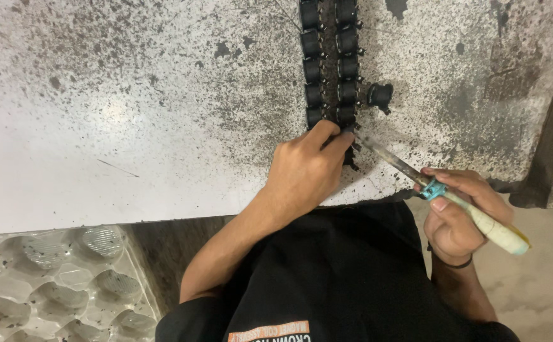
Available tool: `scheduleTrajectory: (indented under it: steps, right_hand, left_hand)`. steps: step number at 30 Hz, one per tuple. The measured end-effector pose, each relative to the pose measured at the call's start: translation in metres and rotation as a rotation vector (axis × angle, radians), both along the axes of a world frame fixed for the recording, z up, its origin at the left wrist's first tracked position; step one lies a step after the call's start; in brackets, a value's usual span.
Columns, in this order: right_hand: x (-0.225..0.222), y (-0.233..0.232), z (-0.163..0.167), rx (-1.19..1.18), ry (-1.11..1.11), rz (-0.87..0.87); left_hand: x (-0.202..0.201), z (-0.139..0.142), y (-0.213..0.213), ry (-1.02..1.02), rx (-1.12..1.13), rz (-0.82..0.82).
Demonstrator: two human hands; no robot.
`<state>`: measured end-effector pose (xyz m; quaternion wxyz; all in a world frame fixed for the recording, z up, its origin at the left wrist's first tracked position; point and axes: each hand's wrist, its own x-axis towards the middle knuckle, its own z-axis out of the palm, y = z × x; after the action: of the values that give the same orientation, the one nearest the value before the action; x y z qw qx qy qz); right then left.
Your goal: The person solders wire leads onto black plastic rotor components with a soldering iron, working through a row of parts on the workbench. They then use a red test probe connected to a bench testing machine on the soldered parts and place the finished components into plastic trays.
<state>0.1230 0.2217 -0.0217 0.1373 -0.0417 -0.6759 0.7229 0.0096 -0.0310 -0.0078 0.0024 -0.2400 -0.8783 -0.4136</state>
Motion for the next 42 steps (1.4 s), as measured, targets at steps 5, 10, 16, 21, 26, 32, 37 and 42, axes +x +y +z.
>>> scheduleTrajectory:
  steps: [5, 10, 16, 21, 26, 32, 37, 42]
  right_hand:
    - [-0.002, -0.001, 0.004, -0.003, 0.011, -0.032]
    - [-0.004, -0.005, 0.007, 0.108, 0.030, -0.085]
    - [-0.003, -0.004, 0.008, 0.085, 0.013, -0.090]
    - [-0.004, -0.003, 0.006, 0.074, 0.037, -0.059]
    - [-0.004, -0.003, 0.006, 0.068, 0.052, -0.060]
    - [0.001, -0.003, 0.006, 0.096, 0.037, -0.052]
    - [-0.007, 0.016, 0.010, 0.229, 0.101, 0.027]
    - [-0.006, 0.033, 0.017, 0.052, 0.144, -0.151]
  left_hand:
    - [0.002, 0.003, 0.001, 0.052, -0.021, 0.037]
    - [0.003, 0.007, 0.002, 0.077, -0.022, 0.043]
    - [0.003, 0.009, 0.005, 0.094, -0.047, 0.052]
    - [0.003, 0.006, 0.006, 0.105, -0.070, 0.037]
    - [0.001, 0.004, 0.008, 0.121, -0.054, 0.024]
    - [0.000, 0.004, 0.008, 0.105, -0.077, 0.003]
    - [0.000, 0.010, 0.009, 0.112, -0.096, -0.022]
    - [0.004, 0.064, -0.037, 0.142, 0.020, -0.135]
